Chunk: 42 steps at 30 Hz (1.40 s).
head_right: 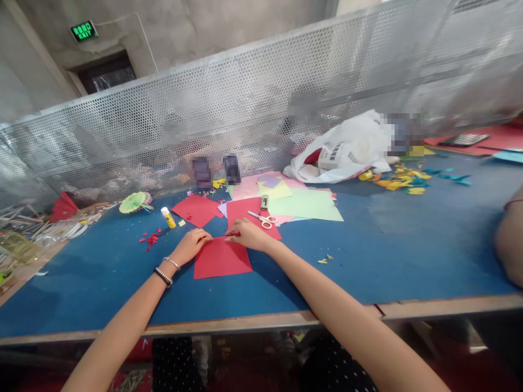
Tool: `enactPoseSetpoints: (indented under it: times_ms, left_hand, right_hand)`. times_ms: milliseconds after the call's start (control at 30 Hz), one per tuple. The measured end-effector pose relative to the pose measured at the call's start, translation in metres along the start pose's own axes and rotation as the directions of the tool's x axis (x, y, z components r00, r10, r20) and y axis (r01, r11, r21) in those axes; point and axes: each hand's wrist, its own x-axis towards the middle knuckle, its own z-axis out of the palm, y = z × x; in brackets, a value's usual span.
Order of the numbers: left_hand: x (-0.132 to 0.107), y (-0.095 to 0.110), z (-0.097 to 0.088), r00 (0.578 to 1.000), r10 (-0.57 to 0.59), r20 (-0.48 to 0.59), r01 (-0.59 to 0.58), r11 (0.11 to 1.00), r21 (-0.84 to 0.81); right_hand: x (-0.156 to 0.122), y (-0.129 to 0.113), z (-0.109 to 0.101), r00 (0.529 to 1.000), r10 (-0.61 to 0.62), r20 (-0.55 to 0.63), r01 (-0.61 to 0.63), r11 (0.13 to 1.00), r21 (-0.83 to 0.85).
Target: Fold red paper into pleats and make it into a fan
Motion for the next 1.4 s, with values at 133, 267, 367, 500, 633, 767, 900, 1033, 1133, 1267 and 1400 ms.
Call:
enactPoseSetpoints:
  times_ms: [133, 267, 367, 500, 633, 767, 900, 1033, 1133, 1267, 1400]
  left_hand:
    - [0.0, -0.001, 0.001, 1.0, 0.026, -0.004, -0.026, 0.999, 0.038]
    - [0.001, -0.005, 0.002, 0.999, 0.047, 0.002, -0.047, 0.998, 0.049]
    - [0.001, -0.008, 0.004, 0.999, 0.052, -0.002, -0.051, 0.997, 0.059]
    - [0.0, -0.01, 0.005, 0.998, 0.059, -0.011, -0.058, 0.997, 0.056]
    - [-0.002, -0.01, 0.005, 0.996, 0.08, -0.028, -0.08, 0.997, 0.023]
    - [-0.002, -0.011, 0.005, 0.996, 0.065, -0.053, -0.065, 0.998, 0.001]
    - [-0.002, -0.009, 0.001, 0.996, 0.076, -0.042, -0.076, 0.997, -0.011]
    - [-0.004, -0.005, -0.006, 0.994, 0.107, 0.001, -0.107, 0.994, -0.024]
    - [-0.005, -0.003, -0.008, 0.993, 0.121, -0.006, -0.122, 0.992, -0.027]
    - [-0.005, -0.001, -0.009, 0.99, 0.14, -0.019, -0.141, 0.99, -0.01]
    - [-0.005, 0.002, -0.01, 0.992, 0.127, -0.001, -0.127, 0.991, 0.049]
  right_hand:
    - [0.0, 0.002, 0.0, 1.0, 0.011, -0.008, -0.012, 1.0, -0.017]
    - [0.0, 0.003, 0.001, 0.998, 0.03, -0.049, -0.033, 0.998, -0.057]
    - [0.0, 0.005, 0.001, 0.998, 0.033, -0.048, -0.034, 0.999, -0.034]
    - [0.001, 0.007, 0.003, 0.998, 0.066, -0.012, -0.065, 0.997, 0.047]
    - [0.003, 0.01, 0.006, 0.996, 0.077, -0.043, -0.078, 0.997, -0.016]
    - [0.003, 0.011, 0.004, 0.997, 0.037, -0.068, -0.047, 0.988, -0.149]
    - [0.002, 0.011, 0.0, 0.999, -0.004, -0.049, -0.007, 0.977, -0.215]
    - [-0.001, 0.012, -0.006, 0.999, -0.037, -0.004, 0.034, 0.967, -0.251]
    - [-0.003, 0.01, -0.011, 0.998, -0.048, 0.033, 0.055, 0.959, -0.277]
    - [-0.005, 0.004, -0.013, 0.996, -0.052, 0.068, 0.07, 0.955, -0.288]
    - [-0.007, -0.002, -0.009, 0.994, -0.092, 0.052, 0.105, 0.929, -0.354]
